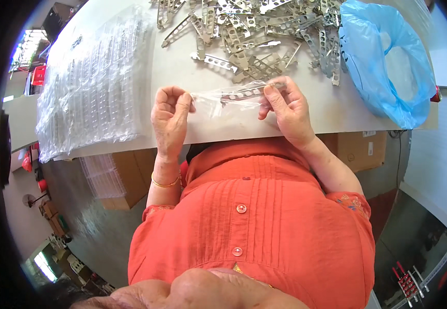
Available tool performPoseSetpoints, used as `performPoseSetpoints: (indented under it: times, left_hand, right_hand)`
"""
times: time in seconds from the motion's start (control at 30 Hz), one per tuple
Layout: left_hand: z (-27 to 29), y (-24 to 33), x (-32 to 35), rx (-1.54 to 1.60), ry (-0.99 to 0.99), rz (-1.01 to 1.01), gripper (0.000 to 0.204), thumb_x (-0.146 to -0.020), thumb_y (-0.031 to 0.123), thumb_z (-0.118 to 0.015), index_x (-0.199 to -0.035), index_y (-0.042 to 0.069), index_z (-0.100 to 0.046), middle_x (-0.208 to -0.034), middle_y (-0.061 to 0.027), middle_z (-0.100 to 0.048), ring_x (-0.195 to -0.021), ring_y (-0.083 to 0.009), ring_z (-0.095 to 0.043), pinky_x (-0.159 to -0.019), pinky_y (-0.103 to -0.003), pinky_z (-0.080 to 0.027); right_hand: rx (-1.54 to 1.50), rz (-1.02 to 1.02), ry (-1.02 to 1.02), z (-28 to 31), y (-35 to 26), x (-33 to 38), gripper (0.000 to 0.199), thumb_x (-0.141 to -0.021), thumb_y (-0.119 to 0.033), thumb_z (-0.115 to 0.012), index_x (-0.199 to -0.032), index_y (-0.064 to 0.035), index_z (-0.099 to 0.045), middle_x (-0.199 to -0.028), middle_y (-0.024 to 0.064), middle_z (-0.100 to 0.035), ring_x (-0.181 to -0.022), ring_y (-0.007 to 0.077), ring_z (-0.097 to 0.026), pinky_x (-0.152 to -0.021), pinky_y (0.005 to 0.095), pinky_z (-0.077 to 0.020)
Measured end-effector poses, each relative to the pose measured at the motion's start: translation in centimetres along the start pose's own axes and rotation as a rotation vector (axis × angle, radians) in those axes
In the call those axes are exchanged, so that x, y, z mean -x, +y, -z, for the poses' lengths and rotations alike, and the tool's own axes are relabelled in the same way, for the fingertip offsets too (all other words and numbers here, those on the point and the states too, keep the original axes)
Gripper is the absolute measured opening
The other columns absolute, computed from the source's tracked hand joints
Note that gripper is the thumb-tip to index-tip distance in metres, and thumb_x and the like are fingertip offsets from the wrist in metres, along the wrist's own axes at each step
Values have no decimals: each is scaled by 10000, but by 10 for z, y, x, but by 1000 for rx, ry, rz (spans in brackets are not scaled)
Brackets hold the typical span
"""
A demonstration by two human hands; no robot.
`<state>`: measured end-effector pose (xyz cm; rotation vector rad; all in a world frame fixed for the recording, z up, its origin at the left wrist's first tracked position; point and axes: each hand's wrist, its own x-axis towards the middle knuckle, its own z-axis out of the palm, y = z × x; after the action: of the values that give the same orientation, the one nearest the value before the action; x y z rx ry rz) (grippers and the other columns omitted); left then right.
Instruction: Placing metal hardware brackets into individual plastic sleeves and organizing them on a workbench.
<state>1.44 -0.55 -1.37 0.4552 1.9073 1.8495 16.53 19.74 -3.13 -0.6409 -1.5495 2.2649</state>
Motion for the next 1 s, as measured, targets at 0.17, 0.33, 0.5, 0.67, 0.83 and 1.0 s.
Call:
performPoseSetpoints:
  times: [0.17, 0.33, 0.5, 0.67, 0.83, 1.0]
  left_hand:
    - [-2, 1, 3, -449, 55, -304, 193, -1000, 112, -573, -1151, -5, -601, -1111, -72, -649, -928, -138, -584, -861, -290, -482]
    - [-16, 8, 1, -479, -190, -290, 356, -974, 165, -633, -1288, 6, -576, -1163, -82, -652, -1009, -173, -602, -883, -310, -483]
    - [-13, 0, 1, -215, -356, 1, 346, -988, 176, -624, -1281, -2, -574, -1040, -37, -632, -913, -105, -571, -852, -257, -469]
    - [-4, 0, -3, -177, -419, 205, 311, -981, 155, -633, -1255, 11, -599, -914, 42, -578, -892, -52, -536, -836, -211, -443]
    - [-9, 3, -3, -334, -356, 66, 219, -933, 86, -664, -1144, 26, -673, -836, 5, -610, -781, -77, -556, -723, -248, -475]
    - [-15, -6, -4, -486, -276, -217, 210, -882, 29, -677, -1090, -1, -664, -856, -148, -651, -744, -243, -632, -687, -338, -515]
  right_hand:
    - [127, 104, -32, 1, 3, 1, 123, -1025, -157, -558, -1077, -45, -548, -823, 45, -615, -664, 118, -600, -639, 264, -520]
    - [178, 118, -82, -3, -1, 2, 120, -1027, -161, -556, -1058, -47, -541, -815, 38, -606, -661, 111, -598, -637, 259, -507]
    - [130, 84, -107, 1, -4, -2, 129, -1027, -172, -557, -1058, -48, -543, -816, 39, -602, -656, 116, -596, -638, 266, -511]
    - [85, 44, -135, 2, -1, -6, 136, -1023, -174, -566, -1068, -47, -547, -823, 48, -602, -655, 125, -598, -638, 273, -516]
    - [67, -9, -82, 3, 2, -8, 138, -1019, -170, -573, -1087, -51, -552, -829, 54, -610, -651, 123, -595, -634, 274, -519]
    - [86, -3, -101, 6, 7, -9, 136, -1018, -173, -578, -1089, -60, -554, -809, 46, -616, -655, 116, -592, -636, 271, -519]
